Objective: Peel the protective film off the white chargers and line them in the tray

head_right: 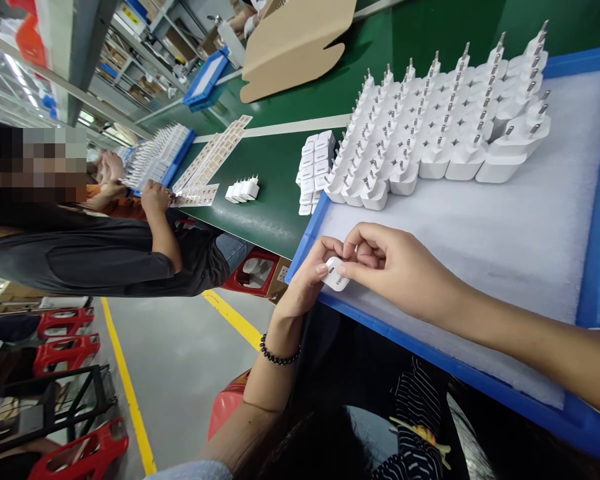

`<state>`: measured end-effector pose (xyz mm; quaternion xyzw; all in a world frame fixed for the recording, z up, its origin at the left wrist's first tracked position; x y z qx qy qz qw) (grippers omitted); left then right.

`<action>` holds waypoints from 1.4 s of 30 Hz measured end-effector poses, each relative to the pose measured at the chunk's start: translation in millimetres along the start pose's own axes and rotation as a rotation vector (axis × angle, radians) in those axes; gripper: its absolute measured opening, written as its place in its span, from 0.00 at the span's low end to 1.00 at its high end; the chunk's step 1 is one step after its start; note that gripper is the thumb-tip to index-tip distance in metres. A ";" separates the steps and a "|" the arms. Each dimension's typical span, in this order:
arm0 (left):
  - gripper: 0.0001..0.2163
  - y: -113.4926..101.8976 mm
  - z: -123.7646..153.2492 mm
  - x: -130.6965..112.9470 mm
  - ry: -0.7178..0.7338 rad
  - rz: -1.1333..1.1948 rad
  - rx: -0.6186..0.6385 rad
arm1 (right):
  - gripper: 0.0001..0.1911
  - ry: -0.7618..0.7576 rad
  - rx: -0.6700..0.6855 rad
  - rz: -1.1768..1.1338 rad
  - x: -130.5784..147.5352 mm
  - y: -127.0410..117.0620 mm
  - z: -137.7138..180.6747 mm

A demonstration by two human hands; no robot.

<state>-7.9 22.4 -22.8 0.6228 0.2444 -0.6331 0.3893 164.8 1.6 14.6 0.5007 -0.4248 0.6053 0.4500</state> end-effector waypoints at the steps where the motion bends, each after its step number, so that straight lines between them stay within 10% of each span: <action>1: 0.20 -0.1 -0.2 -0.7 0.004 0.006 -0.010 | 0.13 0.013 0.037 -0.023 -1.9 1.1 -1.2; 20: 0.22 4.6 6.6 -6.2 0.246 -0.074 -0.127 | 0.16 -0.234 0.157 0.050 -7.4 10.1 6.2; 42: 0.19 3.3 8.0 -1.5 0.315 -0.123 -0.313 | 0.29 -0.151 0.231 0.079 -5.6 11.2 5.4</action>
Point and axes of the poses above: each hand's wrist, its own z-axis away from the middle knuckle, its own y-axis out of the palm, x = y × z, the point moved 3 cm from there along -z, towards the middle knuckle, and after that the axes turned 1 degree about -x, right-handed, at the moved point
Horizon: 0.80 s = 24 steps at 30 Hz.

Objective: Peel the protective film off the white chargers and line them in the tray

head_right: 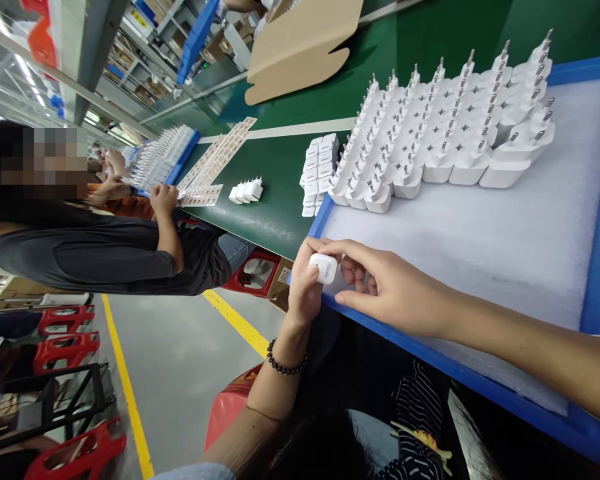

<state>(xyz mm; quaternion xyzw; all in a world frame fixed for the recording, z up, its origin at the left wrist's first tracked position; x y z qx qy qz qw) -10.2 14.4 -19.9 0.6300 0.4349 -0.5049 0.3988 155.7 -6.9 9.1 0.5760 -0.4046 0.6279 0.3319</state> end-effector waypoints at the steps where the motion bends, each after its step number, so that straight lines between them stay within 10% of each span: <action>1: 0.20 -0.8 -0.1 0.6 -0.004 0.003 0.018 | 0.30 0.002 -0.016 -0.007 -0.5 -0.8 -0.5; 16: 0.21 3.8 5.5 -1.0 -0.055 -0.157 0.182 | 0.10 0.124 -0.070 -0.178 -9.2 -2.3 -0.1; 24: 0.22 10.8 6.0 -5.7 0.218 -0.392 0.296 | 0.11 0.185 -0.128 -0.165 0.8 -2.5 4.1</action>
Point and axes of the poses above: each hand's wrist, its own z-axis away from the middle knuckle, its own y-axis out of the palm, x = y × z, the point moved 3 cm from there along -z, towards the middle knuckle, and after that the axes turned 1 degree about -x, right-handed, at the moved point
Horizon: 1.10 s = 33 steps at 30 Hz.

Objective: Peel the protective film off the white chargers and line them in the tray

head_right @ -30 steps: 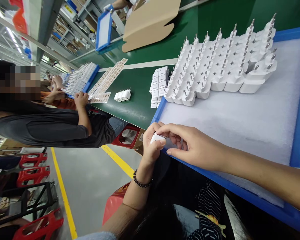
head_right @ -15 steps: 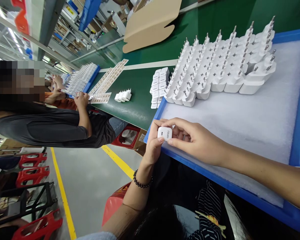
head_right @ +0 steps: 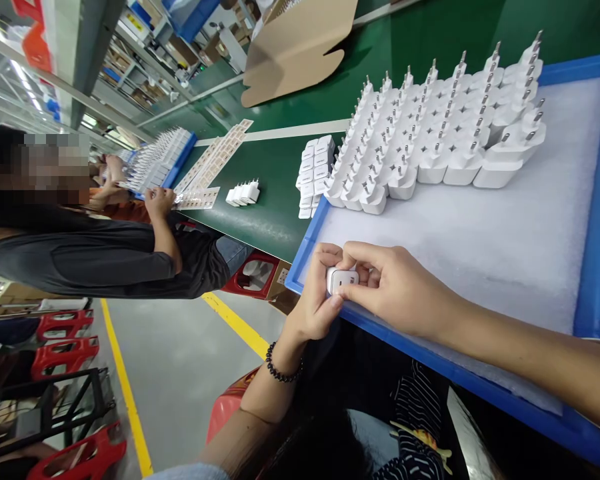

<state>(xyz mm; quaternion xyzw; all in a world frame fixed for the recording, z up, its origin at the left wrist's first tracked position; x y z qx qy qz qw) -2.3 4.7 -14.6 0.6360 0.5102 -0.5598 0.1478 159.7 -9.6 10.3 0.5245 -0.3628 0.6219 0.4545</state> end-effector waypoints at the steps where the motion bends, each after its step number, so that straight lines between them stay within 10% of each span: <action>1: 0.24 1.3 0.1 0.8 0.030 -0.025 0.003 | 0.12 0.016 0.016 -0.035 0.2 0.0 -0.1; 29: 0.21 -9.2 4.1 10.3 -0.053 0.128 0.014 | 0.11 0.064 0.156 -0.297 -1.3 -2.0 -13.0; 33: 0.19 -19.7 -11.1 4.5 0.024 -0.064 0.095 | 0.09 -0.073 -0.077 -0.285 1.9 -12.3 -14.9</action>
Point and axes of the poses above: each hand's wrist, its own z-axis away from the middle knuckle, its own y-axis out of the palm, x = y × z, the point moved 3 cm from there along -z, towards the middle knuckle, and after that the axes turned 1 degree about -x, right-handed, at the moved point
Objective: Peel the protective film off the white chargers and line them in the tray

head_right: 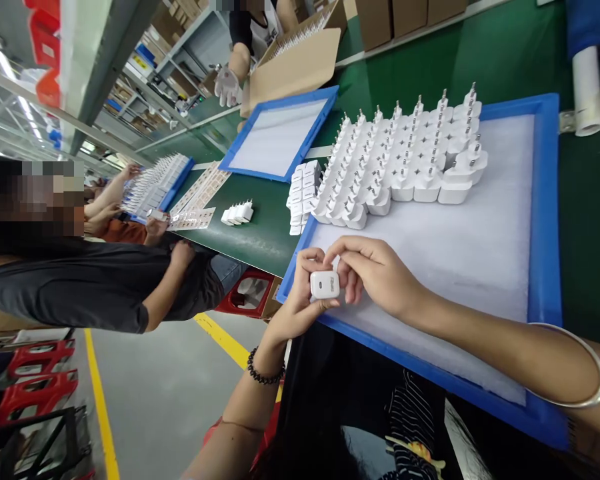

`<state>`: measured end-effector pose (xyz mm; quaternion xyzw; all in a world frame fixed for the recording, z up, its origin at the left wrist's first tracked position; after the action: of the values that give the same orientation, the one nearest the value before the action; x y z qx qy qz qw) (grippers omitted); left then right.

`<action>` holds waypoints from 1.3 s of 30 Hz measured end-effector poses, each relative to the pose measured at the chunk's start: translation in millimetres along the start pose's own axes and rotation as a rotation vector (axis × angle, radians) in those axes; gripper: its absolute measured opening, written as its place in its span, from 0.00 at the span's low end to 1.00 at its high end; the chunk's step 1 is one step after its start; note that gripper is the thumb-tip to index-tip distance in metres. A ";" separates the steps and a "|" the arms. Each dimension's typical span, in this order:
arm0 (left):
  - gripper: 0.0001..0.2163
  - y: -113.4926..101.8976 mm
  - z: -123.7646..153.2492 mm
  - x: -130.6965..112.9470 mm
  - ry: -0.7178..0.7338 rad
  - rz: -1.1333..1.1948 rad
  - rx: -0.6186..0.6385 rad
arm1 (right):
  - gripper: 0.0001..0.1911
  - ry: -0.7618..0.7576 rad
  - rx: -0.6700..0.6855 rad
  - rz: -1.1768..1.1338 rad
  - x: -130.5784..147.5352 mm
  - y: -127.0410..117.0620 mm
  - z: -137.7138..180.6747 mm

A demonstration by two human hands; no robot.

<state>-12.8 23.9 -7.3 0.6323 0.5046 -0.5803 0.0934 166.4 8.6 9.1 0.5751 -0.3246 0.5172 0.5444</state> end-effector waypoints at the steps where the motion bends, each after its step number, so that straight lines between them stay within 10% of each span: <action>1: 0.19 -3.6 -7.7 -2.2 0.016 -0.070 0.014 | 0.08 -0.098 -0.083 0.037 4.1 -3.1 1.4; 5: 0.21 -11.4 -49.3 -10.1 0.084 -0.254 0.053 | 0.08 -0.556 -0.218 0.363 17.7 -4.6 15.1; 12: 0.07 9.0 -110.5 6.6 0.186 -0.598 0.248 | 0.14 -1.249 0.047 0.878 11.1 17.1 31.7; 26: 0.12 34.9 -125.7 1.6 0.238 -1.169 0.331 | 0.15 -1.269 0.038 1.064 6.2 20.0 24.0; 39: 0.15 -46.4 -53.9 2.6 0.045 -0.987 -0.058 | 0.14 -1.223 0.074 1.044 7.7 22.6 24.8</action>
<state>-13.4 85.1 28.9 0.3273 0.7617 -0.5273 -0.1863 153.2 -18.3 26.1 0.5482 -0.7748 0.3089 -0.0608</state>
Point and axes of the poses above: each hand's wrist, its own z-axis away from the middle knuckle, its own y-axis out of the palm, x = y × z, the point moved 3 cm from there along -z, towards the middle knuckle, and after that the axes turned 1 degree about -x, right-handed, at the moved point
